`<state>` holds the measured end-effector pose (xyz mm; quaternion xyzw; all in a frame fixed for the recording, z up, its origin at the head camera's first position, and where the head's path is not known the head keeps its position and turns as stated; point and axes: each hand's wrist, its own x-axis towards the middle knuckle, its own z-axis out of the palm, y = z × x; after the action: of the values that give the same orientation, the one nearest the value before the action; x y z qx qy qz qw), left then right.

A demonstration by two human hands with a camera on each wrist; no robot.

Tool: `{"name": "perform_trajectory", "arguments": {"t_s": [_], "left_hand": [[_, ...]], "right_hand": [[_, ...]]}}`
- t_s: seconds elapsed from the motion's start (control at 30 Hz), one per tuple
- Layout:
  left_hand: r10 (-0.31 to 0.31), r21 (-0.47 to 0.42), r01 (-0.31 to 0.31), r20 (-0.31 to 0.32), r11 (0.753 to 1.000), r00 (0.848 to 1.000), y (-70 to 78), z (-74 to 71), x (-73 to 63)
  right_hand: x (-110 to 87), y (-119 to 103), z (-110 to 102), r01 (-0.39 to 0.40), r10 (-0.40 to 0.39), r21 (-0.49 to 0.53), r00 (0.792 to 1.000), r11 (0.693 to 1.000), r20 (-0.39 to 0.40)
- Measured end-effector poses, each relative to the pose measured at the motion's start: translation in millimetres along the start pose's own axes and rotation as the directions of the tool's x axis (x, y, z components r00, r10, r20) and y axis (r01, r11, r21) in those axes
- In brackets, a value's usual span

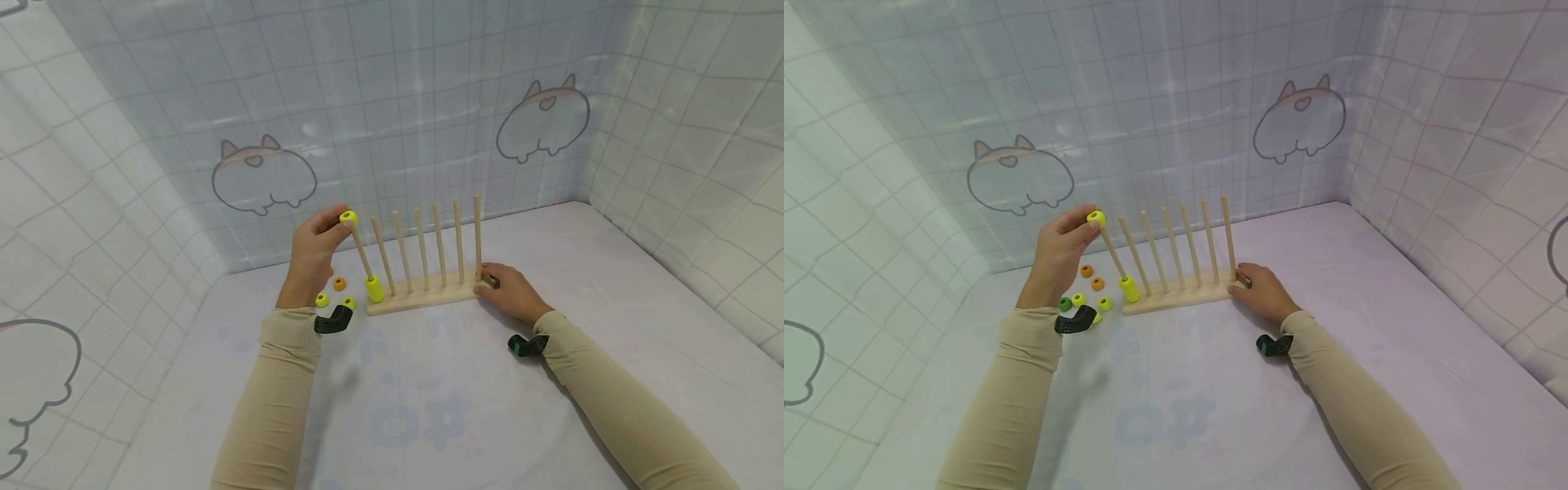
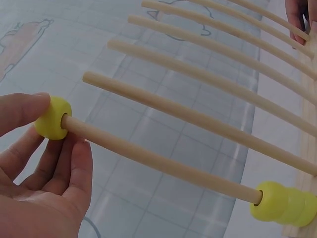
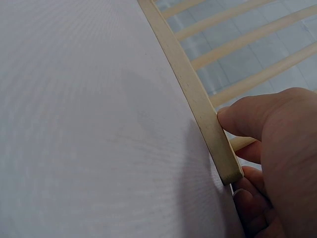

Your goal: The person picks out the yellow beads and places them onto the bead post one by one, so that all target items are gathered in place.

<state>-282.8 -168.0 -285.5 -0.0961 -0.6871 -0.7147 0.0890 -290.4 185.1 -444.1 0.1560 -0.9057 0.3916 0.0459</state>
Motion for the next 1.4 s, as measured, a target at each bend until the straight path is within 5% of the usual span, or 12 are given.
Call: {"name": "perform_trajectory", "arguments": {"t_s": [0.77,1.4], "left_hand": [[0.026,-0.002,-0.026,0.02,1.0,0.999,-1.1,-7.3,-2.6],[-0.106,0.027,0.108,-0.077,0.994,0.991,-40.7,-46.6,-39.7]], "right_hand": [[0.5,-1.2,0.1,-0.009,0.009,0.007,1.0,1.0,-0.001],[1.4,-1.9,-2.0,-0.01,0.01,0.023,1.0,1.0,0.007]]}}
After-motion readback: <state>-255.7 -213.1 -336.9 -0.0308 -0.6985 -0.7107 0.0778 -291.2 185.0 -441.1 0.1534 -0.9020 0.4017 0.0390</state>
